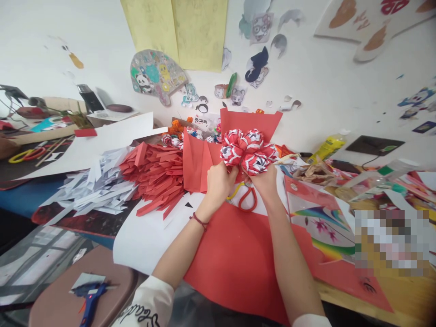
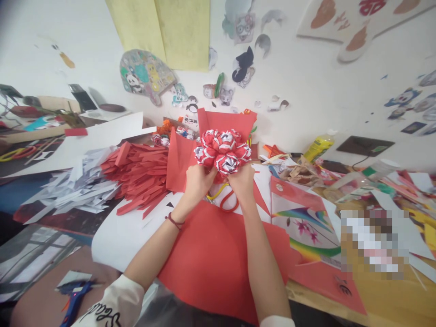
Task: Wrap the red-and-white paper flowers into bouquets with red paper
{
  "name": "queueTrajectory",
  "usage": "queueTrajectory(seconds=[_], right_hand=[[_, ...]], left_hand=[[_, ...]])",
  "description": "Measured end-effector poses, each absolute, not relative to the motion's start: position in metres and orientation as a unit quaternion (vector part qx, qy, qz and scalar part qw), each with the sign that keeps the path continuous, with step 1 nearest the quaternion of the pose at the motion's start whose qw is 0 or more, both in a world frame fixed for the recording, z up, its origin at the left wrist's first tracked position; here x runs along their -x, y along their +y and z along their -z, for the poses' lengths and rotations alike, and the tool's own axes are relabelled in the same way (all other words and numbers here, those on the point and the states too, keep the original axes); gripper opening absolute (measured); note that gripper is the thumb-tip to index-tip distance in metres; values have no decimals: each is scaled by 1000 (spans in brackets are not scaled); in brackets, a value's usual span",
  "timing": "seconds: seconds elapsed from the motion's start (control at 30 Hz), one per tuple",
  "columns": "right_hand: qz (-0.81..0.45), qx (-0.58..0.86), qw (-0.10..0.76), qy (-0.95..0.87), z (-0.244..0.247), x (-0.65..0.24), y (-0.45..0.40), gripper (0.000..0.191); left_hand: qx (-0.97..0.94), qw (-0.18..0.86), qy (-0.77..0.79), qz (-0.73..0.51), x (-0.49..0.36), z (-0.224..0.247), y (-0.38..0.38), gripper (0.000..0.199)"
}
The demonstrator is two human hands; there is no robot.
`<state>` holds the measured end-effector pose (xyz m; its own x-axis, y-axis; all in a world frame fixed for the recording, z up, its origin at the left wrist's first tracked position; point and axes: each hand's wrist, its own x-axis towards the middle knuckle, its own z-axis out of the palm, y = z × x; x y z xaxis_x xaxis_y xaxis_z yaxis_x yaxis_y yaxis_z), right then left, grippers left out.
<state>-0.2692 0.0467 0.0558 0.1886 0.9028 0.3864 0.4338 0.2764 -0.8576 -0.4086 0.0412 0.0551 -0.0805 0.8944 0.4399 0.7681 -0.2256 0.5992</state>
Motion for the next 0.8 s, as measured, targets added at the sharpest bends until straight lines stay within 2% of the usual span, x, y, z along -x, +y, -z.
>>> queueTrajectory(seconds=[0.17, 0.43, 0.6, 0.8], right_hand=[[-229, 556, 535, -594, -65, 274, 43, 18], [-226, 564, 539, -583, -68, 274, 42, 16], [-289, 562, 542, -554, -65, 274, 46, 14], [-330, 514, 578, -542, -56, 269, 51, 10]], left_hand=[[-686, 53, 630, -362, 410, -63, 35, 42], [-724, 36, 608, -325, 408, -60, 41, 31], [-736, 48, 583, -342, 407, -57, 43, 24], [-708, 45, 580, -400, 406, -54, 46, 31]])
